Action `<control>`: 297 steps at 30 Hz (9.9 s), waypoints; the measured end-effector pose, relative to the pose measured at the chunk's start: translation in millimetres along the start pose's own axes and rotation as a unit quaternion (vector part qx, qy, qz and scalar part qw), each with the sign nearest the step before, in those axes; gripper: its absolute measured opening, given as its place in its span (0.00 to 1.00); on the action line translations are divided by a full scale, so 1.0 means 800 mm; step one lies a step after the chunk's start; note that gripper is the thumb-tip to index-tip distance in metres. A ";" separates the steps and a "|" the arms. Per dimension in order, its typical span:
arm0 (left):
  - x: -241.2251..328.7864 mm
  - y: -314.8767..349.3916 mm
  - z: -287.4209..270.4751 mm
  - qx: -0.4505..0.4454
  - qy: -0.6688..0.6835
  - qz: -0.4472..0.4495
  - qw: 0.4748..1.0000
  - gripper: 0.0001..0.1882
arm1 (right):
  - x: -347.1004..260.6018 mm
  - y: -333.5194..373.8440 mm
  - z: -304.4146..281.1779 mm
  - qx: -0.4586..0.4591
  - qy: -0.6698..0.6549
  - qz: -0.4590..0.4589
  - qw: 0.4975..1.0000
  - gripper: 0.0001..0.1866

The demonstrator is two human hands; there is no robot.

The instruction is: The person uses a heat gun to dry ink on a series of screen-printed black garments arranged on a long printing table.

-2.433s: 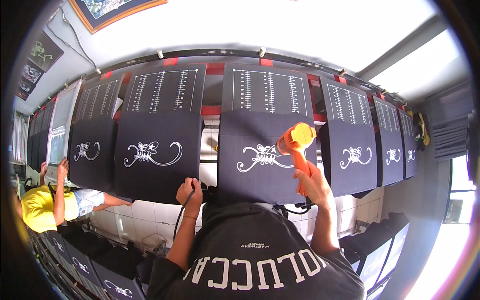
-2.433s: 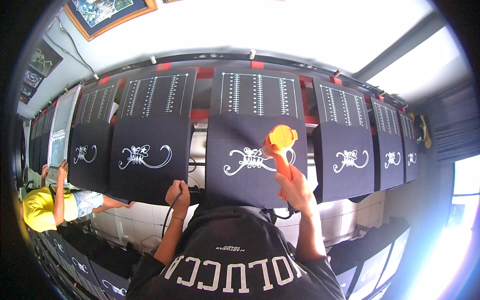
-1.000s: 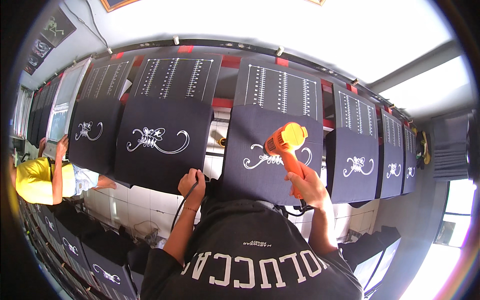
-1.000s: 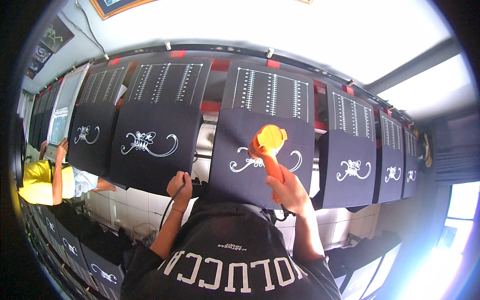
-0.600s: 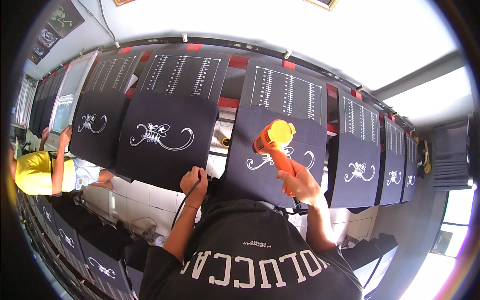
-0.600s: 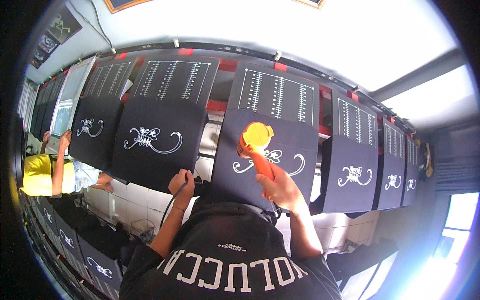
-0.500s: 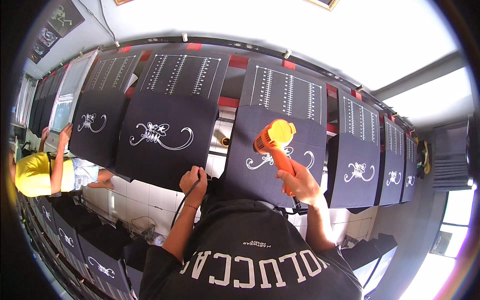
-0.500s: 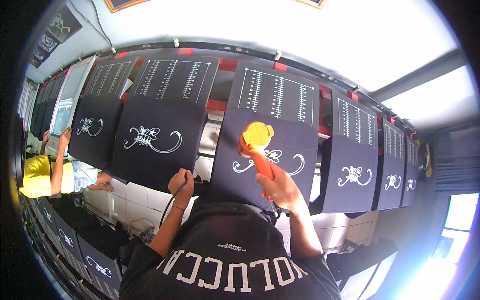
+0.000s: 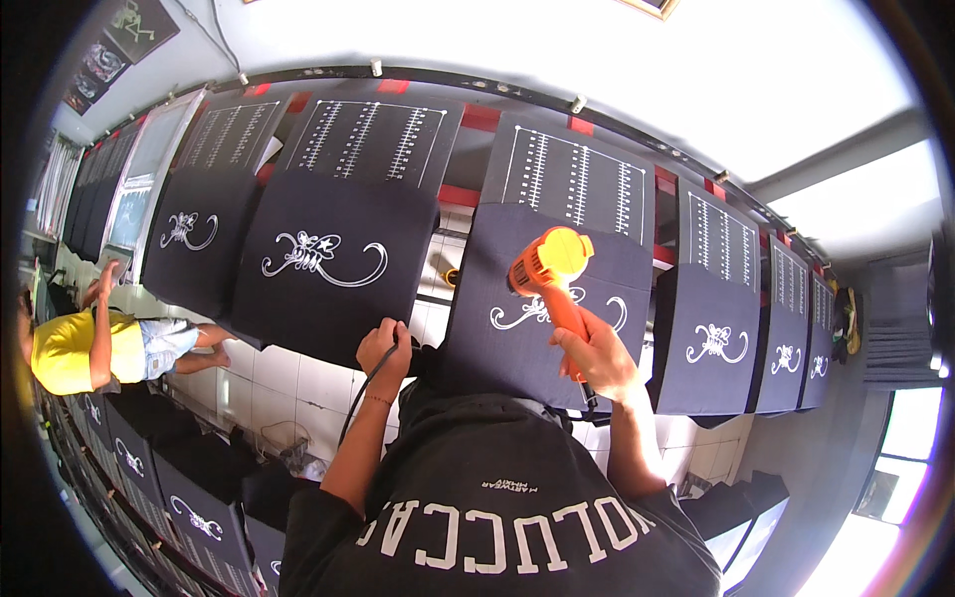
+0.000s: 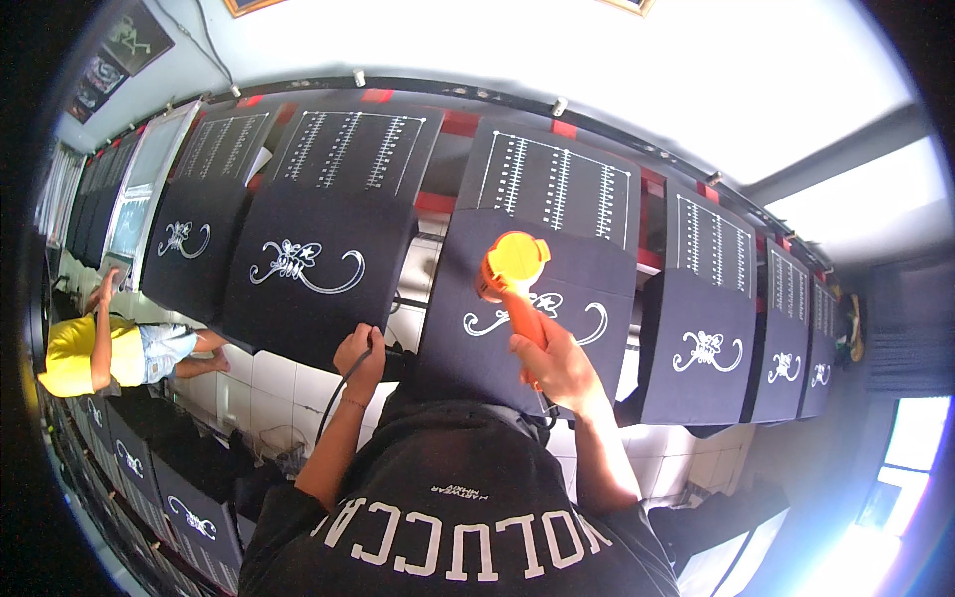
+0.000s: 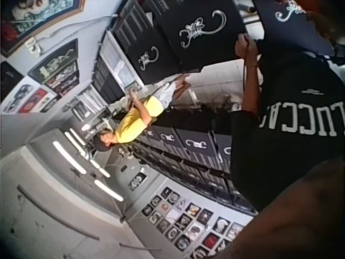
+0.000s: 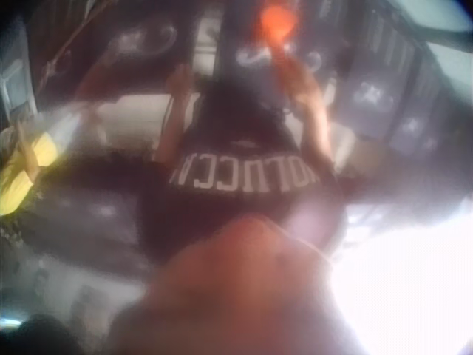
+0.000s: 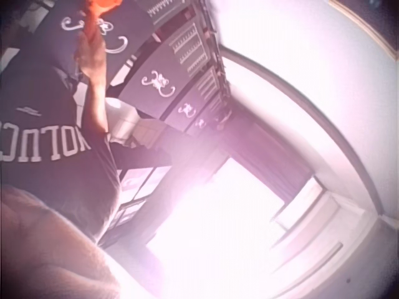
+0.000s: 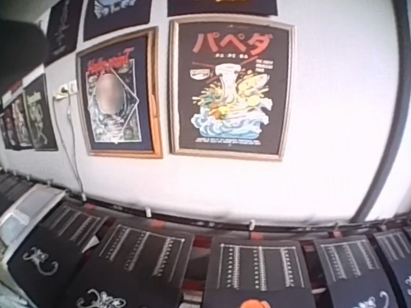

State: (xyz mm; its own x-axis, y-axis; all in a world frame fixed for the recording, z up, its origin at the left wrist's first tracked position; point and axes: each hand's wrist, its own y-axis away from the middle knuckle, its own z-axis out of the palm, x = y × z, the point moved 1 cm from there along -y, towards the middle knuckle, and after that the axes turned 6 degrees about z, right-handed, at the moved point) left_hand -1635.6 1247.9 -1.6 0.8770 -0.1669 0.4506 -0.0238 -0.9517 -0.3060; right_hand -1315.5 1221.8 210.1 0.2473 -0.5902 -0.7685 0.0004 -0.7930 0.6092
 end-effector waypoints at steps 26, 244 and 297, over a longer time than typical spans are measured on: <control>0.009 0.004 0.008 0.030 -0.048 -0.038 0.998 0.11 | 0.046 0.036 -0.029 -0.015 -0.038 -0.018 0.999 0.20; -0.593 -0.162 -0.221 0.182 -0.031 -0.312 0.932 0.19 | -0.138 -0.056 0.394 0.009 -0.151 0.091 0.984 0.13; -0.632 -0.190 -0.235 0.164 0.022 -0.218 0.962 0.13 | -0.203 -0.112 0.480 -0.024 -0.127 0.077 0.989 0.14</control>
State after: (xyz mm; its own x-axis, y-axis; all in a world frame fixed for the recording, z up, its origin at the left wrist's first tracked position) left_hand -2165.5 1428.7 -24.9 0.7481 0.2132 0.6284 0.5010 -0.8024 -0.3242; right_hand -1727.5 1330.9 205.4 -0.0041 -0.7269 -0.6867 0.0298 -0.6865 0.7265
